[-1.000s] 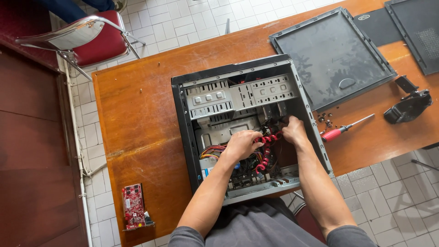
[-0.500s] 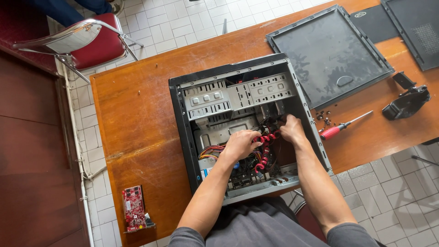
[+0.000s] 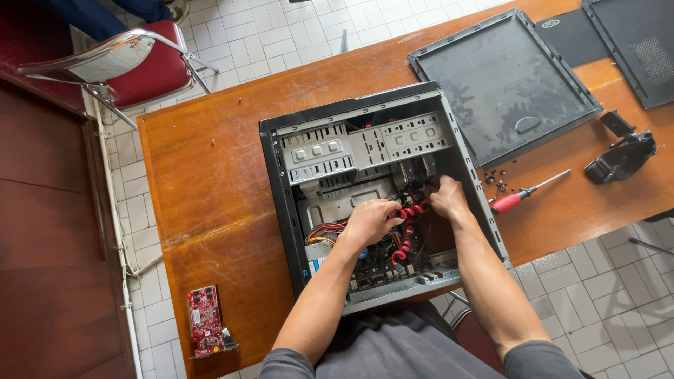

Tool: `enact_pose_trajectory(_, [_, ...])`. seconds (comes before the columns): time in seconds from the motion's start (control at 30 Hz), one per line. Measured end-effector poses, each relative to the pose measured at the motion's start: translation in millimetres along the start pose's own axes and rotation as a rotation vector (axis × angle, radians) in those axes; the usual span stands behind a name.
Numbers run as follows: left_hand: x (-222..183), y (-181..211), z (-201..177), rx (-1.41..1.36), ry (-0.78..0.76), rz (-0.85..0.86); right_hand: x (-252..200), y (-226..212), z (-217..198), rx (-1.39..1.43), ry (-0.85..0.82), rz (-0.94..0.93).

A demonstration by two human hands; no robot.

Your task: Organizing and connecting power and data cables inside a desktop computer case during assembly or repair.

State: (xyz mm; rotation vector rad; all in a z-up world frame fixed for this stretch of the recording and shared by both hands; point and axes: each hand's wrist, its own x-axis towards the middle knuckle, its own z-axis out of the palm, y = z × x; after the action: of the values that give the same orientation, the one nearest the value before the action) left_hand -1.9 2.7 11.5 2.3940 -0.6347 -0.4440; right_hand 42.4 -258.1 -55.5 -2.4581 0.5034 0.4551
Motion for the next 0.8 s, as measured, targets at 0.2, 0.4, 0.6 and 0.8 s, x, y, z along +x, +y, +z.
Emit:
enact_pose_trajectory(0.2, [0, 0, 0, 0.004, 0.008, 0.009, -6, -9, -1, -0.022, 0.009, -0.011])
enact_pose_trajectory(0.4, [1, -1, 4, 0.005, 0.005, 0.028, -6, -8, 4, 0.035, 0.064, -0.038])
enact_pose_trajectory(0.6, [4, -3, 12, 0.027, 0.003, 0.035, -10, -10, 1, 0.088, 0.094, -0.078])
enact_pose_trajectory(0.8, [3, -4, 16, 0.025, 0.003, 0.053, 6, 4, 10, 0.154, 0.092, -0.065])
